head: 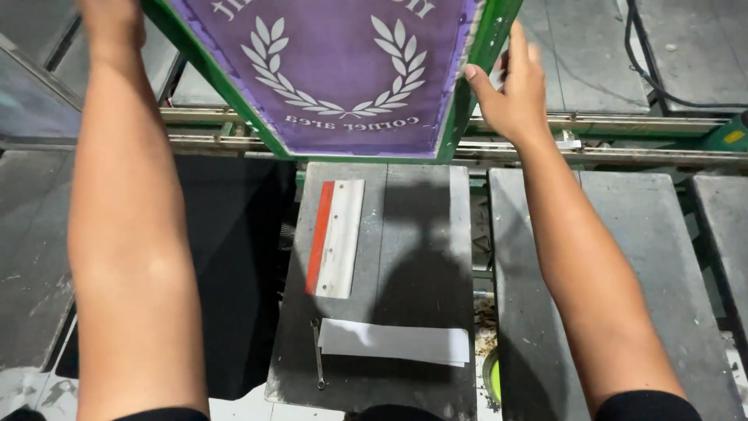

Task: Smoothing a t-shirt on a printing platen and aligning a screen printing frame over it in preparation for printing.

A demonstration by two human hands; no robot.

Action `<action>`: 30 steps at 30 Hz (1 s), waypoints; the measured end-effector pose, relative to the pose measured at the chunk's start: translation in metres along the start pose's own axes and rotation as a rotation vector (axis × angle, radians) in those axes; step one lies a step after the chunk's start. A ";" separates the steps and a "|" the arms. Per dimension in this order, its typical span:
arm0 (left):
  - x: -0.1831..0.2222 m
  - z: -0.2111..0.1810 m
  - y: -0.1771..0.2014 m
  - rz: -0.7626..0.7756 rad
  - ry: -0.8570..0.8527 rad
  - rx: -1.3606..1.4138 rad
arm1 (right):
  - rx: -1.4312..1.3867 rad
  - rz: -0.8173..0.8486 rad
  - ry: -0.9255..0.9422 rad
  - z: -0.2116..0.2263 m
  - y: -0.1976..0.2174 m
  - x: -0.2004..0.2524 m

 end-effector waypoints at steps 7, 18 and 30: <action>0.018 -0.030 0.026 0.091 -0.029 -0.110 | -0.204 0.062 0.196 -0.022 -0.039 -0.004; 0.035 -0.030 0.036 0.212 -0.056 -0.288 | -0.235 0.109 0.119 -0.049 -0.060 -0.030; -0.021 0.037 -0.038 0.371 -0.040 -0.489 | -0.137 0.057 0.139 -0.065 -0.064 -0.048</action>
Point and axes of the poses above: each hand's wrist, its own x-axis away from the middle knuckle, its own y-axis out of the back of the hand, z = x × y, the point moved 4 cm from there along -x, towards the middle knuckle, and after that the axes turned 13 degrees about -y, right-handed, at the moved point
